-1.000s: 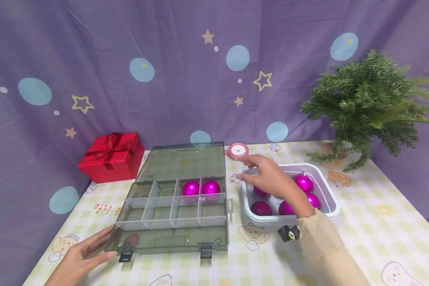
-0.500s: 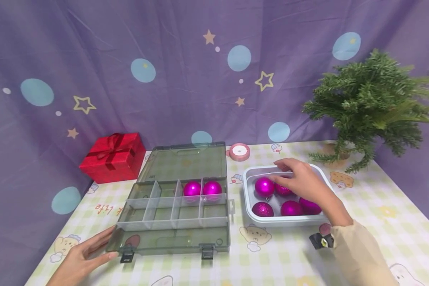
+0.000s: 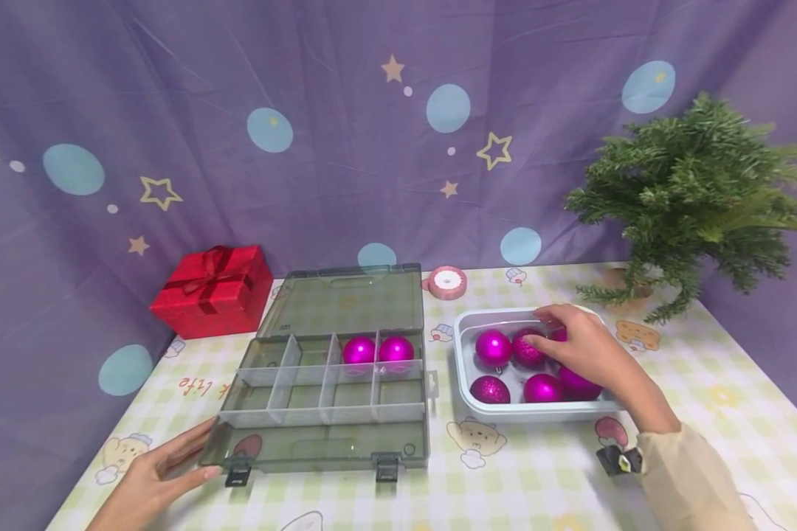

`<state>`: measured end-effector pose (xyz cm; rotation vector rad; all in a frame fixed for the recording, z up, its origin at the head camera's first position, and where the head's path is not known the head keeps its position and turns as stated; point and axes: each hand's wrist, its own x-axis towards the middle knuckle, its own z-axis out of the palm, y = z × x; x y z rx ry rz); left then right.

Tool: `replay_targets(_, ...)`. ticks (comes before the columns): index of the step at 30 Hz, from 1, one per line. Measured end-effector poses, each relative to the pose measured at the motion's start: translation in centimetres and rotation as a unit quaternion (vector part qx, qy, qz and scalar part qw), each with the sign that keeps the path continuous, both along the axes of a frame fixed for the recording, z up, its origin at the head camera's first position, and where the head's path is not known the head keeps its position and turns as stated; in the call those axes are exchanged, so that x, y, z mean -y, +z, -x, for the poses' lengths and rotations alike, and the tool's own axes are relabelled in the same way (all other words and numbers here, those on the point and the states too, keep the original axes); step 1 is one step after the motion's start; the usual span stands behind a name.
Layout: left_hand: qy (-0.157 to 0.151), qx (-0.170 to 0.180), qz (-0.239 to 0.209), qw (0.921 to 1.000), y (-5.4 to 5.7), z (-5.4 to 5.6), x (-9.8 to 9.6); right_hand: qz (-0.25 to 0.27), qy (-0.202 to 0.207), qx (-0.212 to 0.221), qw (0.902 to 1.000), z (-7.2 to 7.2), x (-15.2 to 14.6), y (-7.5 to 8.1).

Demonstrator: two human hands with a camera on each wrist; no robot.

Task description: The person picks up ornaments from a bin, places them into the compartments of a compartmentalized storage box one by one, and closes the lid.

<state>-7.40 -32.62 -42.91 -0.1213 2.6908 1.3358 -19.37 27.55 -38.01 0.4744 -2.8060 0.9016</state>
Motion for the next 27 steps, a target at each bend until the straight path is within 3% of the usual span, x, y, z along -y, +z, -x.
replay_targets(11, 0.001, 0.019, -0.006, 0.9998, 0.2, 0.0, 0.0, -0.034, 0.03, -0.047, 0.9979, 0.3, -0.1, -1.2)
replay_targets(27, -0.002, -0.013, 0.002, 0.9999, -0.2, -0.2, 0.1, -0.088, 0.05, -0.107, 0.9891, 1.0, 0.0, -2.4)
